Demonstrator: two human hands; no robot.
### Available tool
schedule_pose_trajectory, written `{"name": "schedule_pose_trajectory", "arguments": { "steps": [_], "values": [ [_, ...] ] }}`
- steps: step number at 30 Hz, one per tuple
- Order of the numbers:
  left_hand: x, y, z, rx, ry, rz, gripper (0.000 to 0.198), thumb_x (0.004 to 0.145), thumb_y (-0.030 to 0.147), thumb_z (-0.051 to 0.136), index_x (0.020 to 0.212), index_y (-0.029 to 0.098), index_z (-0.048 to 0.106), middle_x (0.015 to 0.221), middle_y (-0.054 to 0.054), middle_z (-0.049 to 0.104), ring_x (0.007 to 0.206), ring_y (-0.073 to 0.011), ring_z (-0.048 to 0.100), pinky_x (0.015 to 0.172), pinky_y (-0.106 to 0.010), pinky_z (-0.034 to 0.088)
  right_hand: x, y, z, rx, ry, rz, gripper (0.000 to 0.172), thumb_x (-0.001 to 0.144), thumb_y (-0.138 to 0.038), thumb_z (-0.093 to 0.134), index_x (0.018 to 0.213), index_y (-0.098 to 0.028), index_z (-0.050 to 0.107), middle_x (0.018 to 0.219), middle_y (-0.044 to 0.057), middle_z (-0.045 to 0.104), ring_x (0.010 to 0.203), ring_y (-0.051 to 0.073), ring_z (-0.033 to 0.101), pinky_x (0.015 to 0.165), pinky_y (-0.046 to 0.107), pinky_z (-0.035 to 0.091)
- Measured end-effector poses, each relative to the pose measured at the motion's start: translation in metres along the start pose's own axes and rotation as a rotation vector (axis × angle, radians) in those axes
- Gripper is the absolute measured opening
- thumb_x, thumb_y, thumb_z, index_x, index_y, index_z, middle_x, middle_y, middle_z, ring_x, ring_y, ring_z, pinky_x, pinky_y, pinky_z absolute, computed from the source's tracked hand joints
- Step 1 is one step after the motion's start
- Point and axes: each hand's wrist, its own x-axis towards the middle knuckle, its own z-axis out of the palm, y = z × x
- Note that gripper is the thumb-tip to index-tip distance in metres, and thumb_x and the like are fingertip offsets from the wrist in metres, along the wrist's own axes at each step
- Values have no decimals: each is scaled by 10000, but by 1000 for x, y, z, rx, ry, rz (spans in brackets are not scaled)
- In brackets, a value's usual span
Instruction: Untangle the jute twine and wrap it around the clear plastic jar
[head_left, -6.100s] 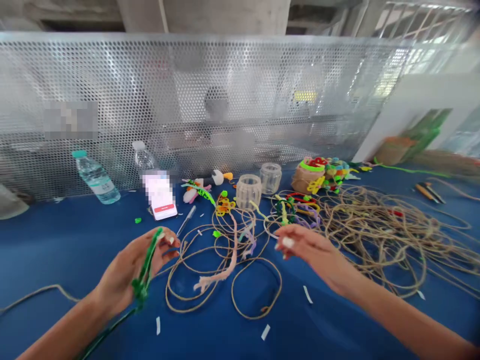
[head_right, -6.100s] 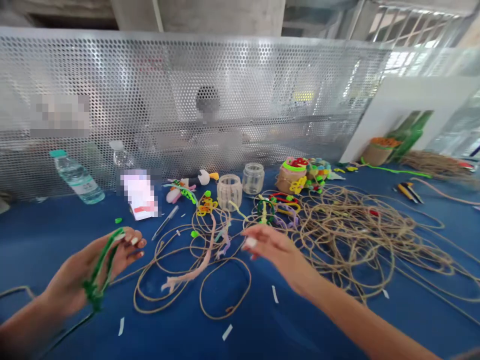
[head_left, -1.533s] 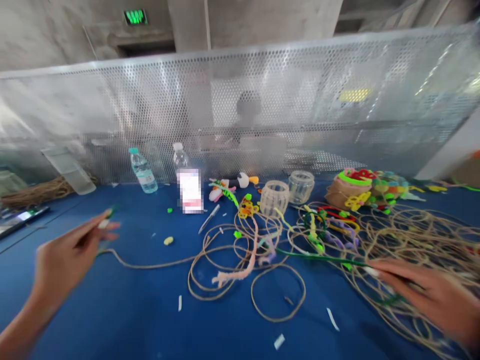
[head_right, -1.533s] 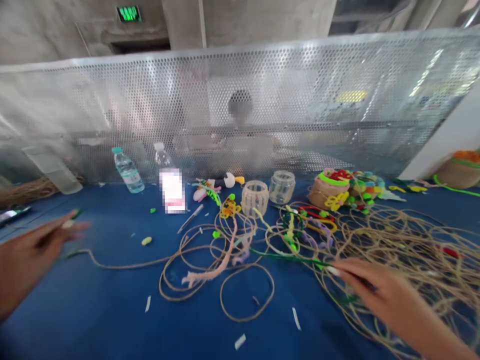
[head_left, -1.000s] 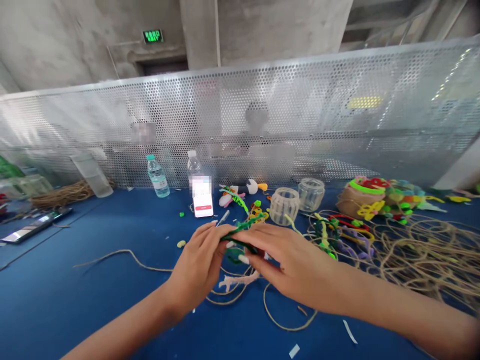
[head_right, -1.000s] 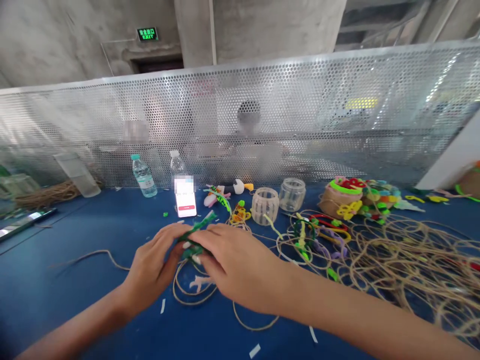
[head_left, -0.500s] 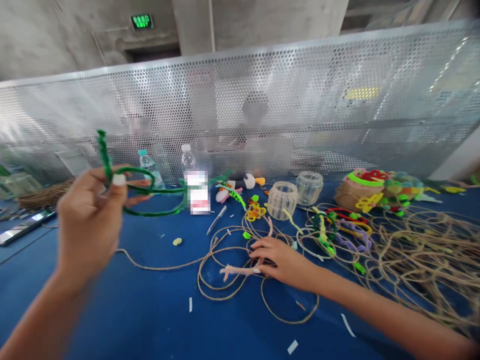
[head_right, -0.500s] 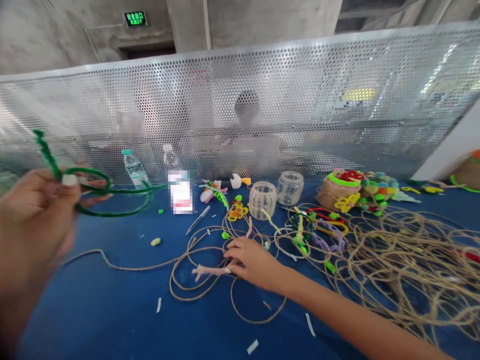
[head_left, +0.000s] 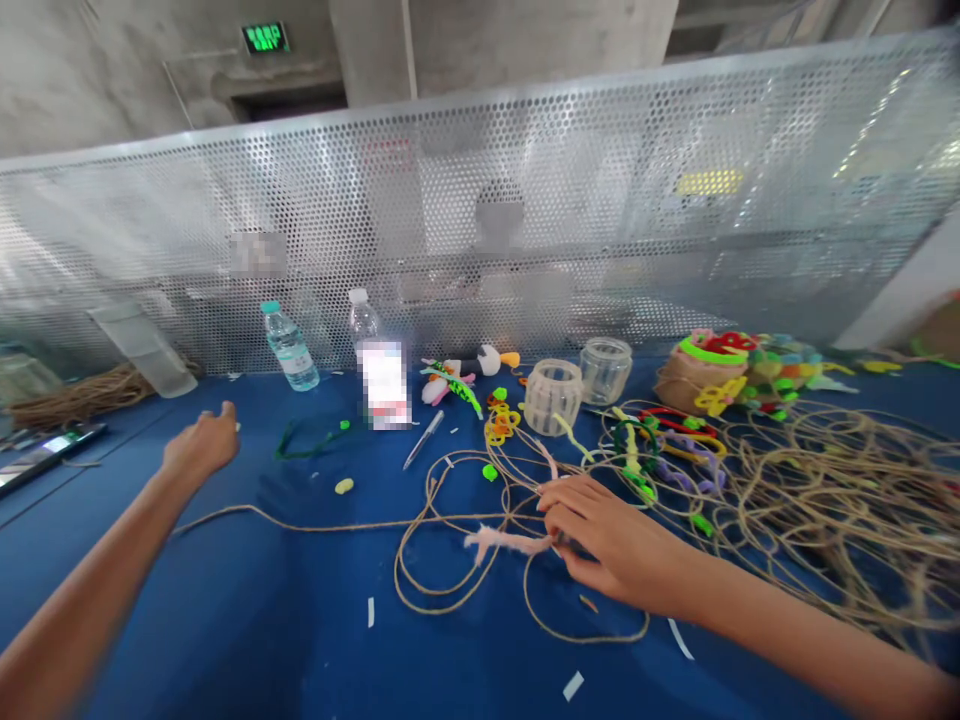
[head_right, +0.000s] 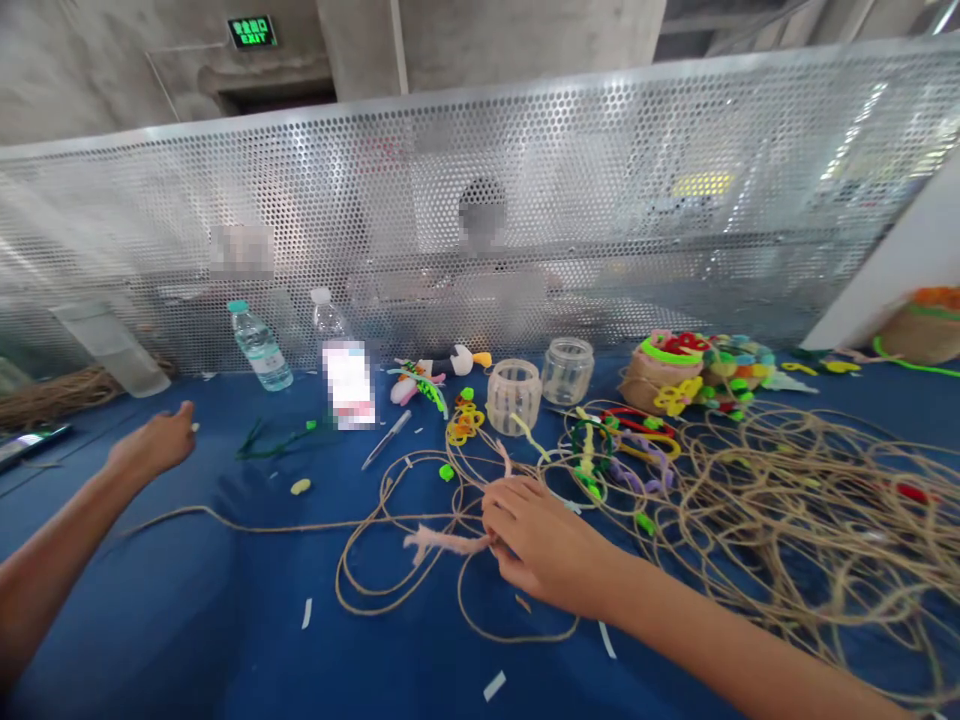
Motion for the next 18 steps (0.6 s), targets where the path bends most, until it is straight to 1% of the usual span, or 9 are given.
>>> {"name": "schedule_pose_trajectory", "arguments": {
  "steps": [2, 5, 7, 8, 10, 11, 13, 16, 18],
  "values": [
    [-4, 21, 0, 31, 24, 29, 235, 769, 370, 451, 629, 185, 489, 684, -50, 576, 841, -284, 654, 688, -447, 523, -6, 0, -2, 106, 19, 83, 131, 745, -75, 480, 819, -175, 520, 966, 75, 577, 999, 207, 517, 888, 390, 423],
    [-24, 84, 15, -14, -76, 160, 288, 855, 374, 365, 975, 216, 575, 995, -67, 626, 1023, -268, 593, 869, -452, 482, -5, 1, -5, 332, 46, 214, 159, 743, -88, 472, 859, -192, 500, 981, 55, 577, 919, 165, 547, 809, 317, 465],
    [-45, 137, 32, -84, -257, 294, 323, 852, 408, 454, 1132, 266, 532, 1111, 5, 620, 1038, -197, 590, 907, -339, 485, 2, 1, -8, 504, 96, 252, 120, 797, -146, 462, 897, -196, 506, 1032, 58, 571, 916, 152, 557, 802, 298, 472],
    [-55, 162, 42, -126, -341, 365, 398, 832, 439, 498, 1190, 265, 496, 1168, 4, 600, 1061, -187, 577, 920, -325, 479, 6, 1, -10, 594, 136, 266, 123, 825, -186, 458, 937, -198, 510, 1073, 64, 564, 948, 154, 557, 816, 298, 473],
    [-72, 204, 62, -297, -521, 465, 600, 806, 459, 553, 1304, 176, 376, 1259, -89, 537, 1113, -218, 538, 923, -357, 472, 11, 1, -13, 769, 222, 299, 182, 859, -267, 467, 1025, -206, 511, 1164, 77, 541, 1052, 170, 535, 859, 310, 465],
    [-77, 219, 71, -365, -584, 491, 530, 830, 411, 539, 1280, 166, 402, 1224, -93, 562, 1079, -205, 556, 899, -344, 480, 13, 0, -14, 846, 263, 317, 209, 862, -297, 481, 1049, -208, 514, 1187, 80, 539, 1098, 177, 519, 883, 317, 457],
    [-84, 235, 87, -435, -664, 520, 251, 898, 243, 427, 1109, 160, 533, 996, -58, 660, 904, -158, 612, 803, -293, 498, 13, 0, -16, 982, 368, 352, 203, 855, -321, 515, 1018, -202, 532, 1148, 79, 580, 1143, 188, 504, 930, 339, 435],
    [-87, 237, 100, -398, -698, 563, 274, 860, 58, 337, 820, 147, 593, 694, -21, 627, 707, -139, 587, 699, -271, 485, 7, 8, -27, 1144, 651, 406, 133, 812, -309, 583, 881, -212, 526, 934, 31, 663, 1053, 190, 578, 947, 388, 431],
    [-90, 230, 103, -357, -694, 592, 243, 818, 41, 381, 816, 137, 603, 725, -50, 608, 753, -182, 574, 695, -319, 486, -4, 22, -45, 1183, 864, 443, 122, 786, -286, 601, 824, -225, 502, 829, -3, 669, 963, 185, 625, 935, 411, 445]
  ]
}}
